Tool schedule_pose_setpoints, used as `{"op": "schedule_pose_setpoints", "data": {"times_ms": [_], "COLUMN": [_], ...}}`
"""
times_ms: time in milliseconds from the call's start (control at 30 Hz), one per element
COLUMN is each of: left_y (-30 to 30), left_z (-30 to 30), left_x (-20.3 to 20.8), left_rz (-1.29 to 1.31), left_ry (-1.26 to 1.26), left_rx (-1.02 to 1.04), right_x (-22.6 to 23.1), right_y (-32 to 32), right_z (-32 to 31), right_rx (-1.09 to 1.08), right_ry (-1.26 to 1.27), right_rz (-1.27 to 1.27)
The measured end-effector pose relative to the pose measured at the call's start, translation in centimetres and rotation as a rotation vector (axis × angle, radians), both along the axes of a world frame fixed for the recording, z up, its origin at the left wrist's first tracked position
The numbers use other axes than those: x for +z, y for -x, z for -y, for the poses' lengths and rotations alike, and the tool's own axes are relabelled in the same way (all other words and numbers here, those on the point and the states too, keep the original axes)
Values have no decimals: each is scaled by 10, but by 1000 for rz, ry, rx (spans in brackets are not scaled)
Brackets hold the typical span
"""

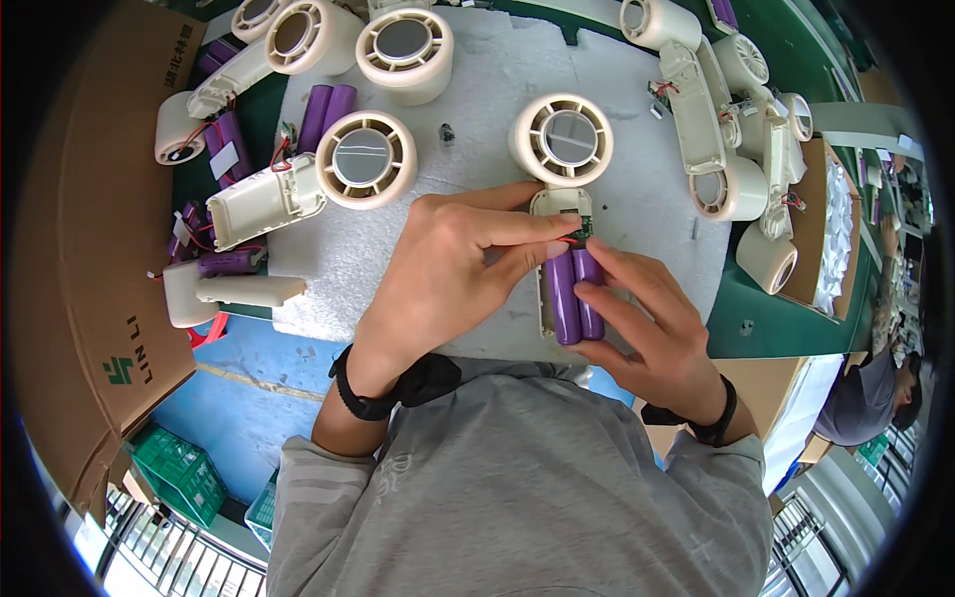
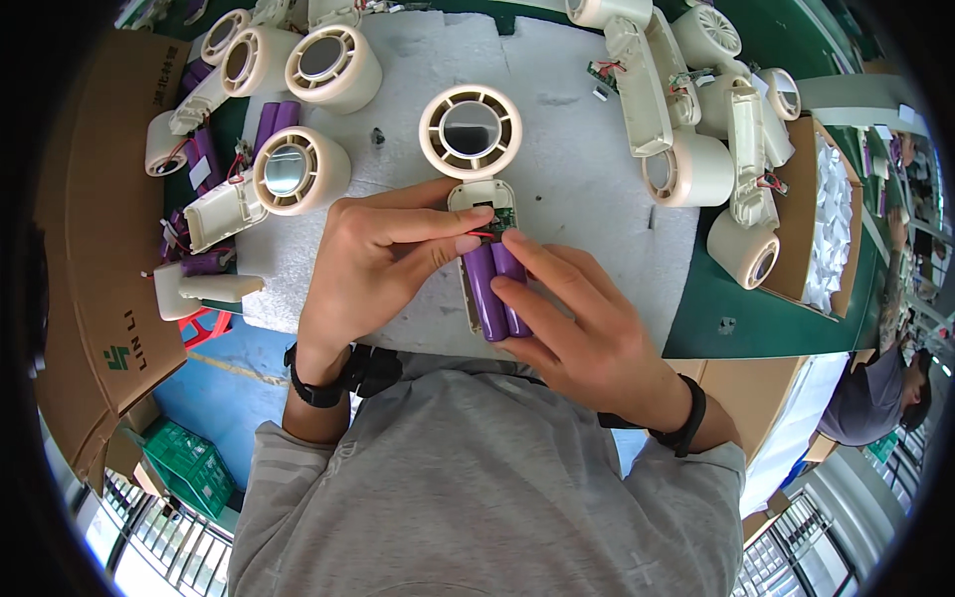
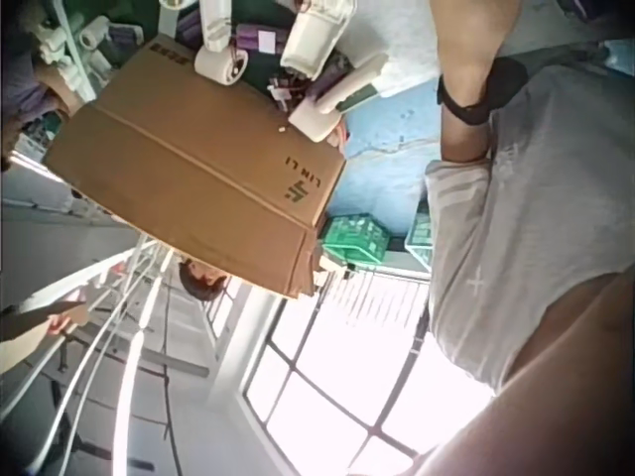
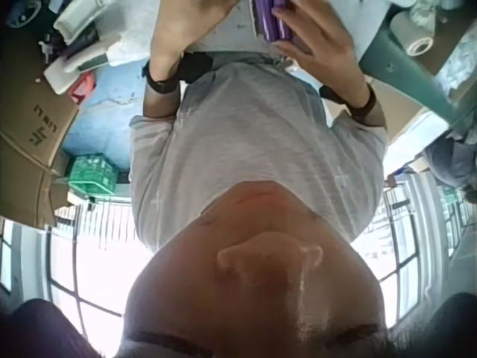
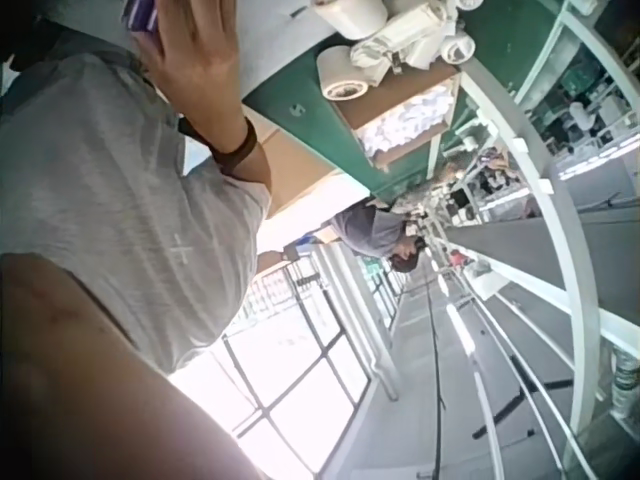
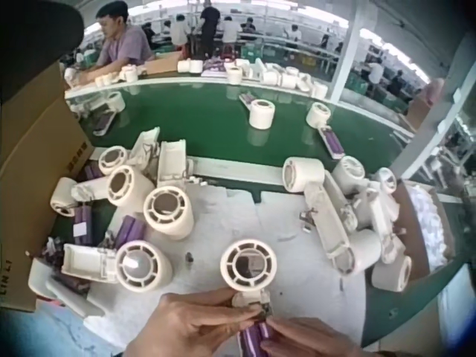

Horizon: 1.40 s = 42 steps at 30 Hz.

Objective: The person assembles mini portable fans by connecting battery wires to circuit boards, inserting the batteries and circuit boards into the fan housings, and placing the assembled components onto the table.

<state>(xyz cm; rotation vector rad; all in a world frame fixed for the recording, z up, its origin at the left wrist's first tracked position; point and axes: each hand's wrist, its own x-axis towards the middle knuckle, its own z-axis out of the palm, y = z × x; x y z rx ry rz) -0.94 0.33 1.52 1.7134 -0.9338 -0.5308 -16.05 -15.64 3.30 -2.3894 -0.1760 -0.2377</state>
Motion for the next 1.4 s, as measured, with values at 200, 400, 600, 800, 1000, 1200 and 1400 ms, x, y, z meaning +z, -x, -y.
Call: {"op": "schedule_pose_setpoints", "data": {"times_ms": [200, 400, 600, 800, 1000, 1200, 1400], "left_y": [1, 4, 2, -4, 1, 2, 2], "left_z": [3, 0, -1, 0, 0, -8, -8], "left_x": [1, 5, 4, 6, 6, 2, 6], "left_rz": [-18, 57, -2, -65, -173, -86, -132], "left_ry": [22, 8, -44, -103, -24, 16, 9], "left_rx": [57, 39, -19, -33, -30, 2, -23], "right_x": [-10, -16, -5, -6, 4, 4, -4], "right_y": [3, 3, 1, -10, -10, -14, -9], "right_z": [0, -10, -11, -13, -4, -9, -9], "right_rx": [31, -25, -68, -66, -110, -63, -44], "right_ry": [73, 147, -17, -89, -24, -19, -18], "right_rz": [125, 203, 56, -122, -195, -186, -97]}}
